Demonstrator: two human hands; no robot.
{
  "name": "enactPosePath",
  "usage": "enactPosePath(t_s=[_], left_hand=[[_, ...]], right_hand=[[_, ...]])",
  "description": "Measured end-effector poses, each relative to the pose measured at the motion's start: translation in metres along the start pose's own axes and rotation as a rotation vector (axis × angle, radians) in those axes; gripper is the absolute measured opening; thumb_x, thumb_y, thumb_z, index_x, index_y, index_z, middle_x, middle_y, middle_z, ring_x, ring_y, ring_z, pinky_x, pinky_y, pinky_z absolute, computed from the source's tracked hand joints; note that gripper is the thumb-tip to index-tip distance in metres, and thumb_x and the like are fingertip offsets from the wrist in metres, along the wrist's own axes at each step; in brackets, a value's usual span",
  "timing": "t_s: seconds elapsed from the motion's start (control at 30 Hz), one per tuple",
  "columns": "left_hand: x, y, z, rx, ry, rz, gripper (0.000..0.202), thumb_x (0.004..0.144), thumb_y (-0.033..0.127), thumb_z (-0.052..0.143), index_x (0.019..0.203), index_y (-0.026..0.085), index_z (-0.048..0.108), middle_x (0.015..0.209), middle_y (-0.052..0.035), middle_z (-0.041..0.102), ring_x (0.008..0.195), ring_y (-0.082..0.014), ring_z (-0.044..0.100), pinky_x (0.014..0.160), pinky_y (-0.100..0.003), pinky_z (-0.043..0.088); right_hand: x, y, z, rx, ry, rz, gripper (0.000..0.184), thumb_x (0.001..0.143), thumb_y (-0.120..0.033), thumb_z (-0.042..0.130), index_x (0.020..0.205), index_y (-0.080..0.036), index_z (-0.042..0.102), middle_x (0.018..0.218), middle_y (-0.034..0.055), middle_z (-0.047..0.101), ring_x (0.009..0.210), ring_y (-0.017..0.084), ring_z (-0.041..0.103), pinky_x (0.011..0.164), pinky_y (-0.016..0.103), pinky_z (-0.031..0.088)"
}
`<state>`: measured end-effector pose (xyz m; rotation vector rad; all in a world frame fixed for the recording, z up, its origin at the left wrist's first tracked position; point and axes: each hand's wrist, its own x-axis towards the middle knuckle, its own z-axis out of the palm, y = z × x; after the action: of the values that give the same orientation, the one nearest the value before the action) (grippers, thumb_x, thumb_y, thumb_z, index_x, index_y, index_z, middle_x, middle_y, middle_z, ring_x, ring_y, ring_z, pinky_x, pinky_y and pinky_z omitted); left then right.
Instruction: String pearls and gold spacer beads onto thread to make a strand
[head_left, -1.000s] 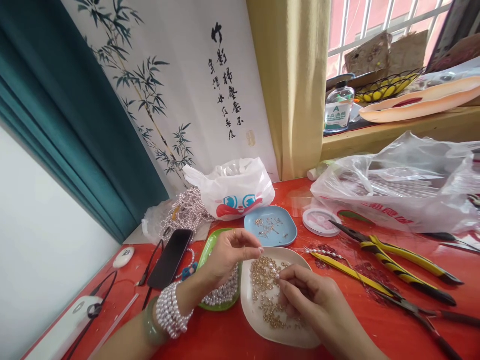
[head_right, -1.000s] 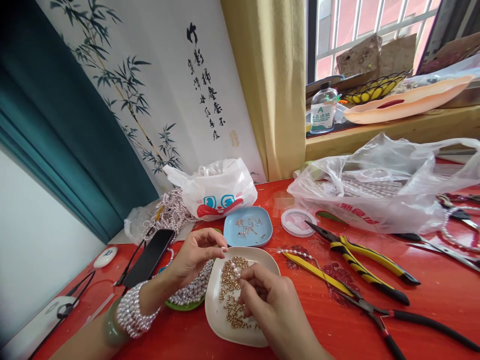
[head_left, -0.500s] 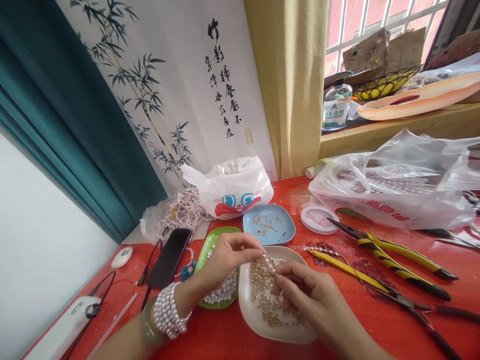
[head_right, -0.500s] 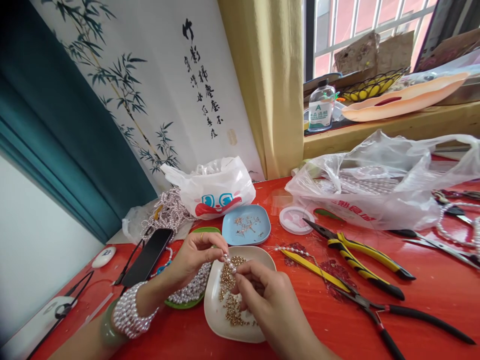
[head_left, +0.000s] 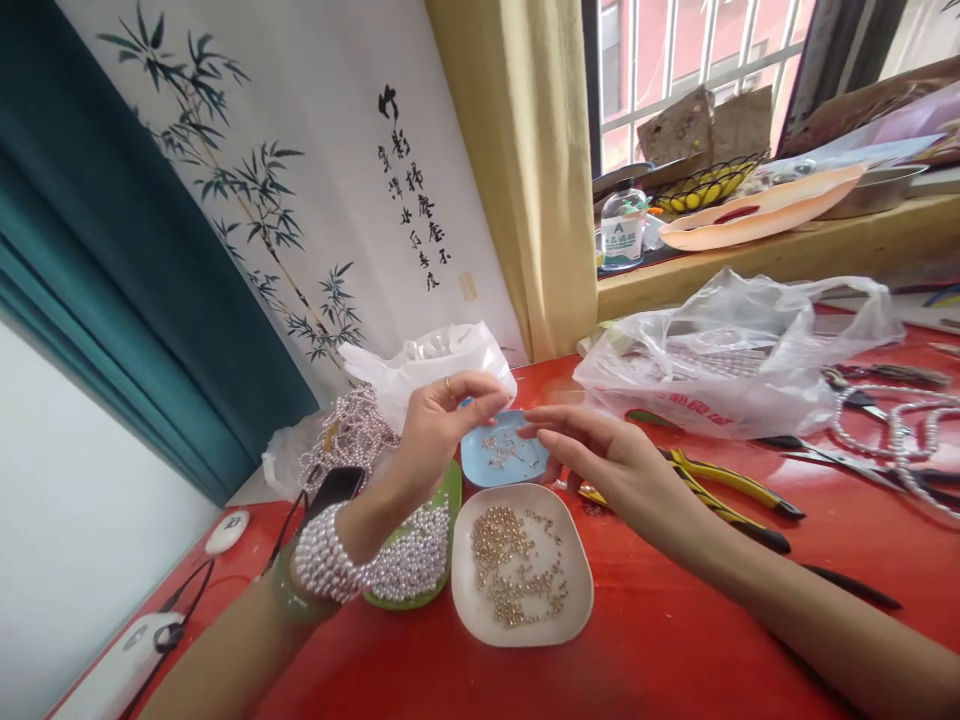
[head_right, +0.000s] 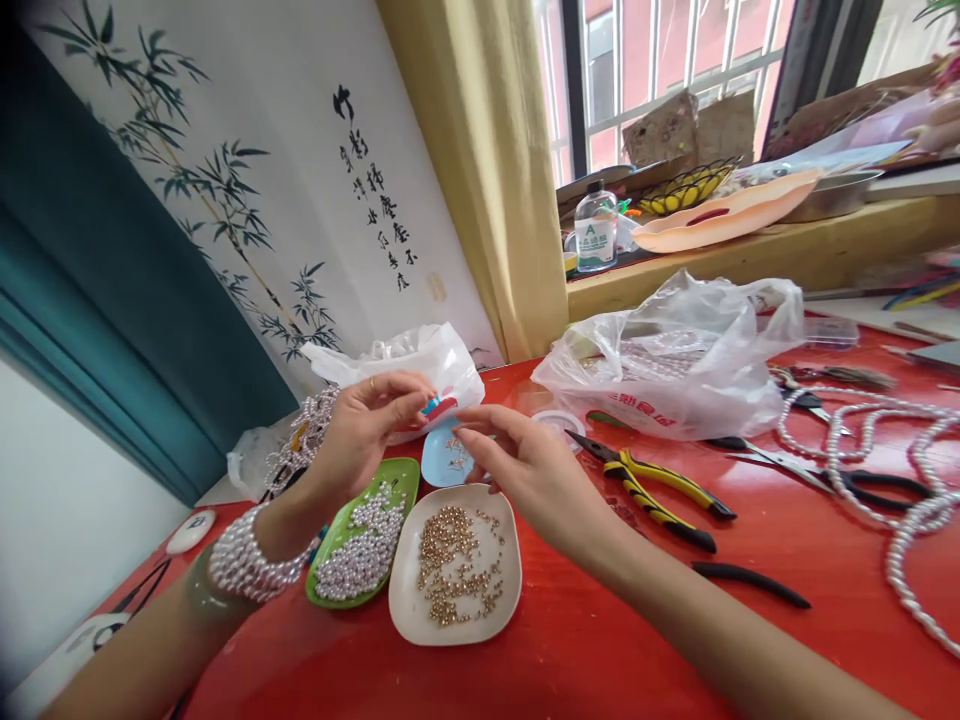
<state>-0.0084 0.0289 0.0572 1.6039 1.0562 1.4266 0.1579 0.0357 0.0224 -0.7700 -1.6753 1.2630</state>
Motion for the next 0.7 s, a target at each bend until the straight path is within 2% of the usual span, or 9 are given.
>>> enactPosePath(t_s=[0.07,0.17,0.23,0.33,0.43,0.57,0.7], left_hand=[[0.010,0.007,0.012,0.016,0.005,0.056,0.005,0.067,0.021,0.065,0.064,0.017,0.063,0.073,-0.0002,0.058,0.068,-0.0104,0.051,0.062,-0.021,0.042],[0.020,0.013,0.030,-0.022,-0.016,0.102,0.006,0.068,0.023,0.065,0.067,0.017,0.064,0.077,-0.0012,0.060,0.075,-0.0116,0.052,0.066,-0.021,0.043],[0.023,0.013,0.040,-0.099,-0.067,0.053,0.011,0.071,0.028,0.062,0.075,0.017,0.064,0.084,-0.0026,0.061,0.078,-0.0122,0.053,0.069,-0.023,0.044],[0.020,0.005,0.051,-0.196,-0.183,-0.111,0.021,0.074,0.033,0.059,0.086,0.017,0.063,0.085,-0.0039,0.062,0.077,-0.0127,0.056,0.071,-0.024,0.044],[0.011,-0.005,0.061,-0.232,-0.274,-0.230,0.020,0.073,0.031,0.061,0.084,0.014,0.063,0.083,-0.0062,0.064,0.076,-0.0132,0.058,0.071,-0.024,0.044],[0.001,-0.014,0.072,-0.286,-0.300,-0.256,0.016,0.069,0.022,0.065,0.082,0.014,0.063,0.082,-0.0068,0.066,0.077,-0.0139,0.060,0.073,-0.025,0.043],[-0.001,-0.012,0.080,-0.310,-0.310,-0.250,0.012,0.068,0.021,0.066,0.075,0.012,0.062,0.074,-0.0055,0.066,0.072,-0.0126,0.061,0.073,-0.025,0.043]], right_hand=[[0.001,-0.007,-0.005,0.027,-0.050,-0.043,0.023,0.079,-0.029,0.051,0.097,-0.018,0.060,0.081,0.0028,0.066,0.059,0.010,0.059,0.050,0.020,0.046],[0.002,-0.017,-0.015,0.044,0.000,-0.068,0.014,0.078,-0.023,0.050,0.079,-0.016,0.062,0.073,0.0020,0.066,0.053,0.008,0.058,0.048,0.019,0.045],[0.002,-0.024,-0.022,0.073,0.068,-0.091,0.016,0.078,-0.022,0.049,0.070,-0.015,0.062,0.066,0.0007,0.064,0.050,0.007,0.056,0.047,0.019,0.045],[0.002,-0.034,-0.033,0.151,0.145,-0.138,0.015,0.077,-0.019,0.050,0.068,-0.015,0.062,0.060,-0.0007,0.063,0.050,0.007,0.057,0.046,0.018,0.044],[0.001,-0.041,-0.042,0.220,0.212,-0.156,0.013,0.076,-0.017,0.052,0.069,-0.015,0.063,0.059,-0.0010,0.062,0.048,0.007,0.057,0.046,0.018,0.045],[0.000,-0.046,-0.047,0.266,0.282,-0.154,0.013,0.076,-0.016,0.052,0.068,-0.013,0.062,0.059,-0.0009,0.062,0.047,0.006,0.056,0.046,0.018,0.046],[-0.002,-0.050,-0.052,0.260,0.388,-0.215,0.013,0.078,-0.017,0.051,0.070,-0.013,0.061,0.058,-0.0012,0.061,0.049,0.006,0.057,0.049,0.018,0.047]])
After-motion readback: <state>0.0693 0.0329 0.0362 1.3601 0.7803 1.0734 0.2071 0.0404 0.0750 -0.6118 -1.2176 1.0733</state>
